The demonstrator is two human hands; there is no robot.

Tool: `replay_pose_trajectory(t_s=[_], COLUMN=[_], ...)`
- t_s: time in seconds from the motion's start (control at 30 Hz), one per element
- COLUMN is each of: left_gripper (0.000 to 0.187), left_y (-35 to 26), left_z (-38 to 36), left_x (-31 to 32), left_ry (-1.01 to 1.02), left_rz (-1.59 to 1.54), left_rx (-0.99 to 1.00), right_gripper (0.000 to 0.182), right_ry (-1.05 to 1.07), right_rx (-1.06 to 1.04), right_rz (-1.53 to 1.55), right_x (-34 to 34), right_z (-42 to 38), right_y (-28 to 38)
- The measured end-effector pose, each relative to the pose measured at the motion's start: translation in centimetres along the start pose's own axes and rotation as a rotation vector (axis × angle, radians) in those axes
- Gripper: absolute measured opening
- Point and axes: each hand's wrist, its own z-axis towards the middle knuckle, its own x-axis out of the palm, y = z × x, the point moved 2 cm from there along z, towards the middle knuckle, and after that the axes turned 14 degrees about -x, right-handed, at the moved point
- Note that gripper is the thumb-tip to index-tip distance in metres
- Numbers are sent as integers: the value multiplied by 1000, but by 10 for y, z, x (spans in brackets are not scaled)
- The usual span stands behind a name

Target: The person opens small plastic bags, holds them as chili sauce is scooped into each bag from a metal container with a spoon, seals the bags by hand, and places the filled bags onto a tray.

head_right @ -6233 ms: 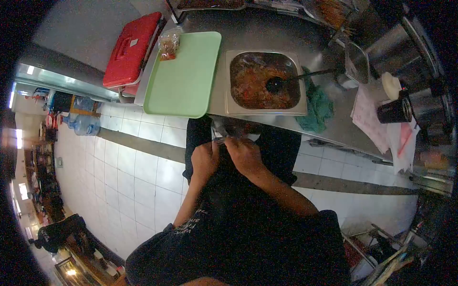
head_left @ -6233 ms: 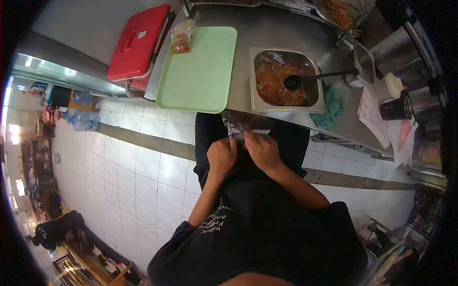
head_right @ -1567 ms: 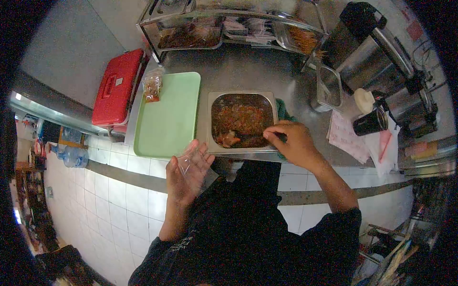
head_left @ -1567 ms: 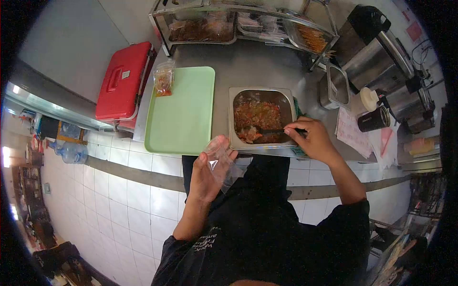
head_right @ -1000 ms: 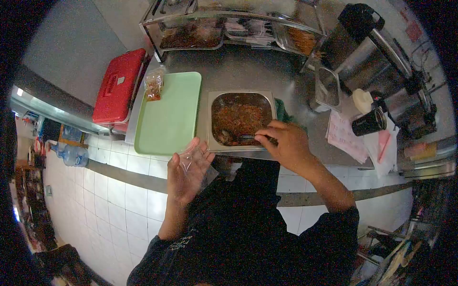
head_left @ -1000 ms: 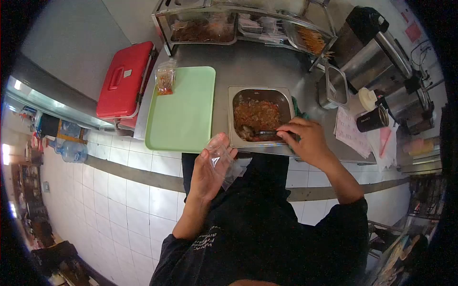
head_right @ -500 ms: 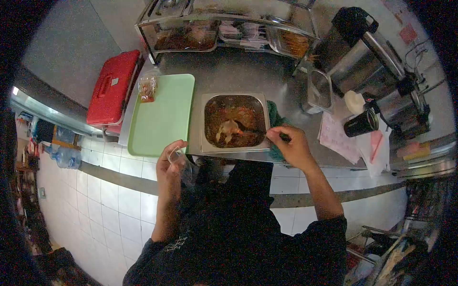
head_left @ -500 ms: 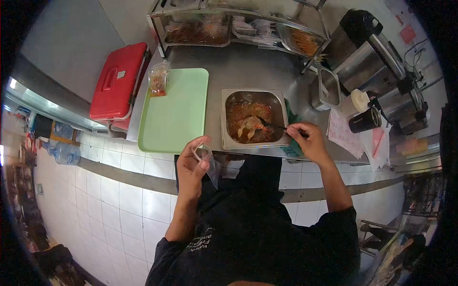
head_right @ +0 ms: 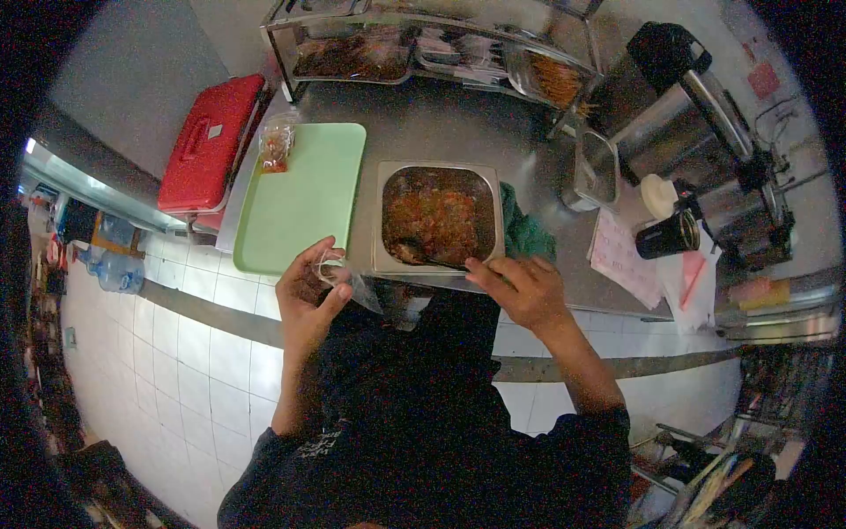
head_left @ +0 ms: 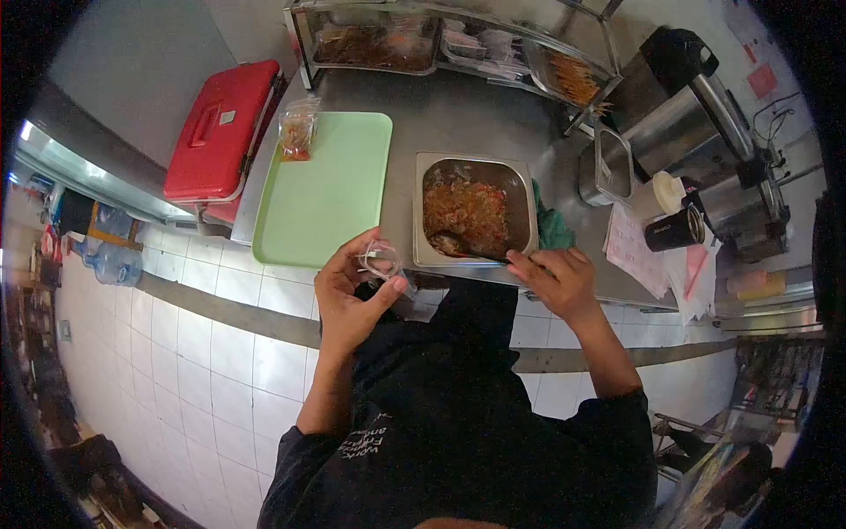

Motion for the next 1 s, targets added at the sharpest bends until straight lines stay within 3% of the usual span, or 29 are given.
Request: replay_pose_trajectory(t_s=[0.1,0.17,0.27,0.5,0.6,0.7,0.8,0.9,1.0], left_gripper=[61,61,61,65,68,71,71,71,70], left_y=[1,-1,5,2,-9,-19,-25,-29,-41], left_z=[-1,-2,2,1,1,4,10,18,18], left_x=[0,0,0,2,5,11,17,23,33], left_ry=[-28,-42,-61,-98,-129,-133,-126,-128,-107], left_rz=[34,55,130,196,288,317,314,327,340], left_rx=[-8,-23,84,103,173,250,307,388,407], right_gripper=[29,28,27,20,19,19,19,20,19], right_ry=[25,-6,48,121,-53,-37,-29,-148,-134], right_rx=[-88,-40,239,832,868,829,943,810,758], right_rz=[-71,-5,155,594,631,541,573,444,371], right_x=[-7,1,1,-9,-1,5,0,-1,-4], right_z=[5,1,7,13,-6,-25,-27,-32,-31], right_y=[4,0,3,-12,-17,-17,-7,-2,2])
